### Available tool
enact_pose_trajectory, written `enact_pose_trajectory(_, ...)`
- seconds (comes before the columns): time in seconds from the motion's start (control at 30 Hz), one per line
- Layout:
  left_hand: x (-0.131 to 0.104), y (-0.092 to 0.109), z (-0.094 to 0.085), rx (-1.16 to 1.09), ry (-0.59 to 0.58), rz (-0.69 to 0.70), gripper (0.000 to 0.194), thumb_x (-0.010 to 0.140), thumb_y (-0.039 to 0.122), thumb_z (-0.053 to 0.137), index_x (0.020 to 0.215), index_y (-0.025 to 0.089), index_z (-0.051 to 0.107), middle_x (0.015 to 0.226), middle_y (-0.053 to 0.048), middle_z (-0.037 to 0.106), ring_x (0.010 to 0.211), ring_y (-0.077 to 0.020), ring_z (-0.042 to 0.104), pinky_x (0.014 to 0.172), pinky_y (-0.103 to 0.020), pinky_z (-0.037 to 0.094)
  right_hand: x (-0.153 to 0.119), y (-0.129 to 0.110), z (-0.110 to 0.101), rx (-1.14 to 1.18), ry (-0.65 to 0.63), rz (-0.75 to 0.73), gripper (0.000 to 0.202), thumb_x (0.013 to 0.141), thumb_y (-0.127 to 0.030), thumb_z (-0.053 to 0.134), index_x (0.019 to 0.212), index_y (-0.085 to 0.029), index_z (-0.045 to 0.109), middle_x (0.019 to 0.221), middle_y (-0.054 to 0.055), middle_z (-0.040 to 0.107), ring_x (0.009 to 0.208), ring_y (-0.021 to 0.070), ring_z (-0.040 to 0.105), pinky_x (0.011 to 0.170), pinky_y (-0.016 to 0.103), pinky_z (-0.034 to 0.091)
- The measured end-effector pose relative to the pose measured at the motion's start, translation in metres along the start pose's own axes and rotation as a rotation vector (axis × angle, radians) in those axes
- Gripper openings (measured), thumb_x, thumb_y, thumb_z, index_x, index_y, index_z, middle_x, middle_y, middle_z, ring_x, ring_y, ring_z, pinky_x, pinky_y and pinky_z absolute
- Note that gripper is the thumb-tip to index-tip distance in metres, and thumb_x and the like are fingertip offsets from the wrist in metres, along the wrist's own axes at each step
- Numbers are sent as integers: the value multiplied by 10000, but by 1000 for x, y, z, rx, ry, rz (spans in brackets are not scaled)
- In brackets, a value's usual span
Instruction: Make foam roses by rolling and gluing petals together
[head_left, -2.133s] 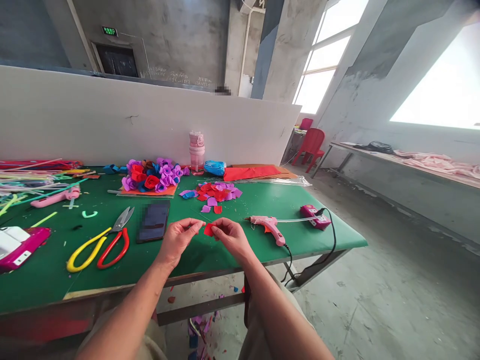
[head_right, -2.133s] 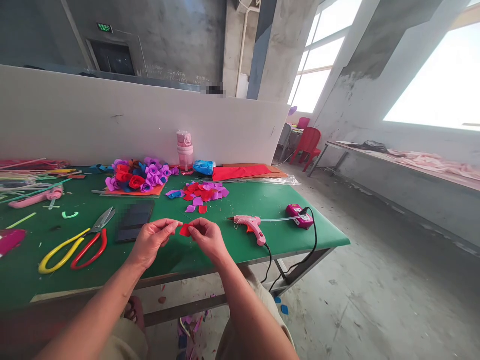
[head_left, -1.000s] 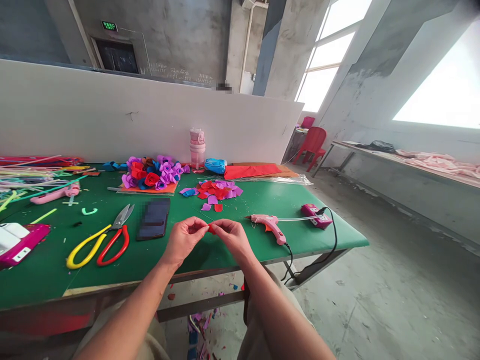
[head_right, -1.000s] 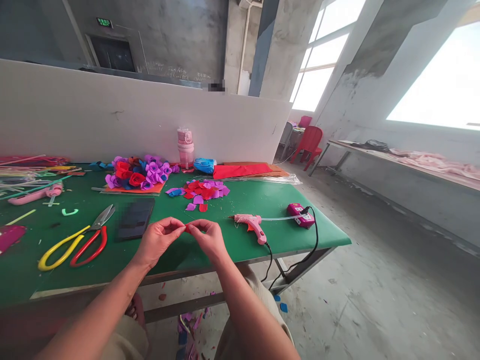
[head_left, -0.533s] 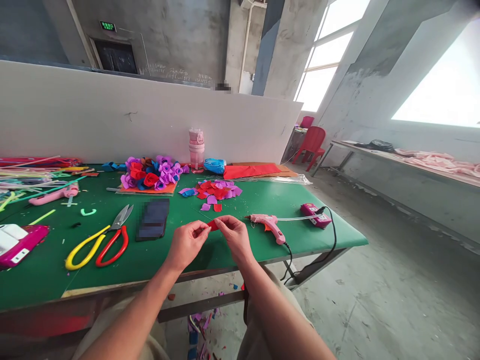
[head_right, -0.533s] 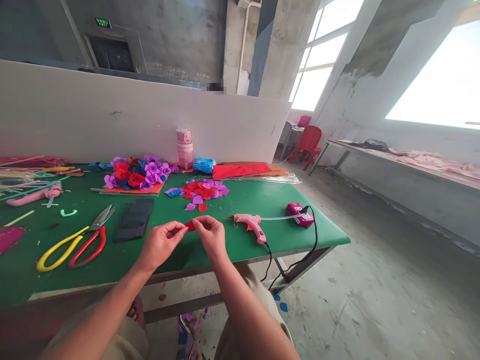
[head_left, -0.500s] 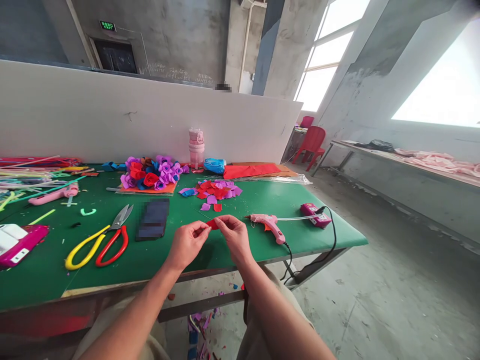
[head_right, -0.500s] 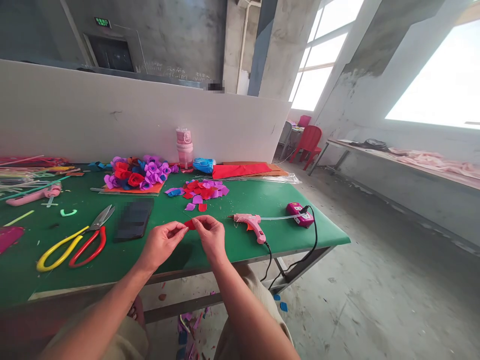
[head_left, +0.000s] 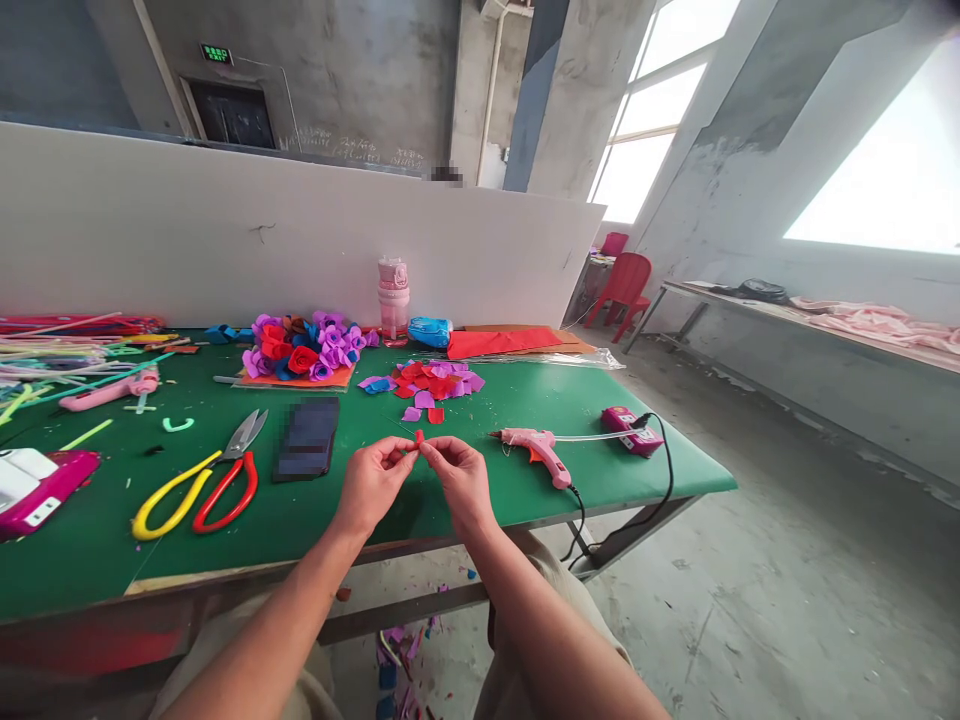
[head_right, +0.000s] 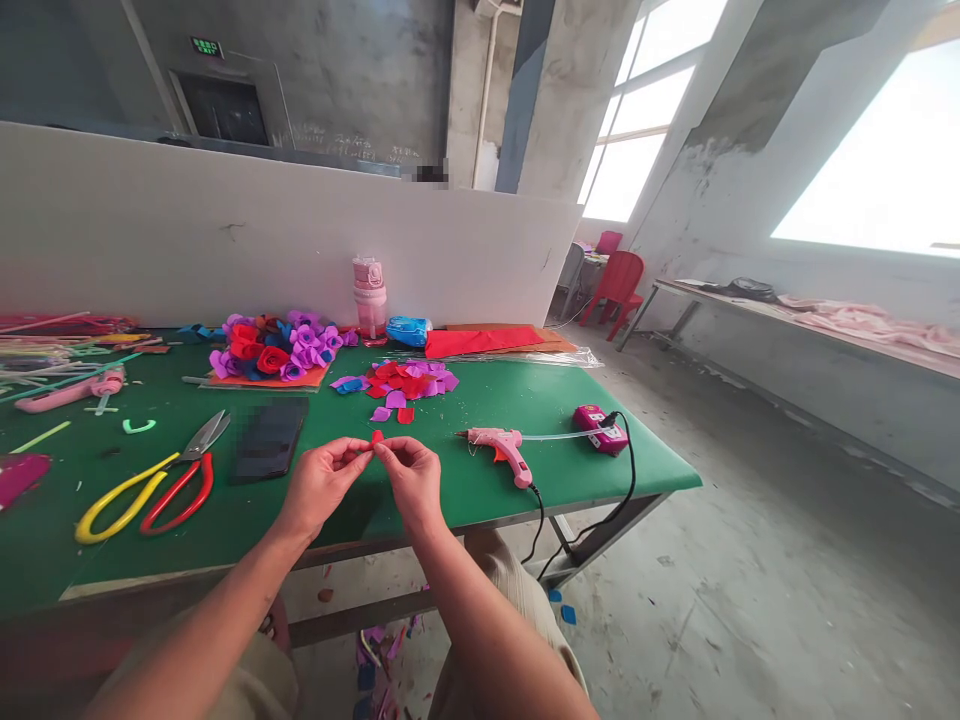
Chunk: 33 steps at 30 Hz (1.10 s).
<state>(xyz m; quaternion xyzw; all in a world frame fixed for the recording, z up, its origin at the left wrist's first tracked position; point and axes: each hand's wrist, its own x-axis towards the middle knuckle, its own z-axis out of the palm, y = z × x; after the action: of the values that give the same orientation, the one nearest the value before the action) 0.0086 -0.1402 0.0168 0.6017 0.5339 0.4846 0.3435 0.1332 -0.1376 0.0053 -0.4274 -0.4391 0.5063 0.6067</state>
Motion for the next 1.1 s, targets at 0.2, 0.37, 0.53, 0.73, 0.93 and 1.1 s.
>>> enact_pose_trajectory(0.2,2,-2,1,-74,-1,-36,273,705,398,673,798,145,718,717,-45,708,620,-151,590,576,-229,423,0,3,0,79,-17,90,243,651,-402,720,688,-163,695,631,2,592,609,115,471,624,249,388)
enact_pose_trajectory(0.37,3,-1,0,-128,-18,-40,270,685,398,687,788,152,731,715,-44,714,622,-153,590,590,-234,432,2,5,-3,109,-46,127,263,630,-414,732,688,-161,697,610,-1,571,583,108,449,596,241,374)
enact_pose_trajectory(0.53,2,1,-1,-120,-16,-38,237,698,379,671,757,158,732,611,-7,652,525,-114,494,510,-218,374,2,2,-4,140,-59,164,240,608,-393,747,665,-164,701,617,0,587,573,99,444,599,240,377)
enact_pose_trajectory(0.73,1,3,-2,-120,-21,-46,230,691,377,675,730,155,724,556,8,598,502,-100,442,486,-212,343,2,-3,-5,162,-78,181,232,593,-379,759,665,-164,711,628,7,600,567,99,458,607,249,388)
enact_pose_trajectory(0.93,0,6,-4,-105,-22,-52,299,709,452,655,700,159,715,504,24,549,457,-89,394,465,-218,308,3,-3,-6,161,-80,194,224,591,-368,756,657,-158,714,600,8,602,552,97,467,592,245,395)
enact_pose_trajectory(1.1,0,2,0,-110,-34,-33,296,664,420,695,788,155,741,620,-18,659,537,-119,502,514,-219,364,4,-1,-6,179,-53,210,201,573,-341,761,645,-158,716,586,0,595,545,93,456,588,244,386)
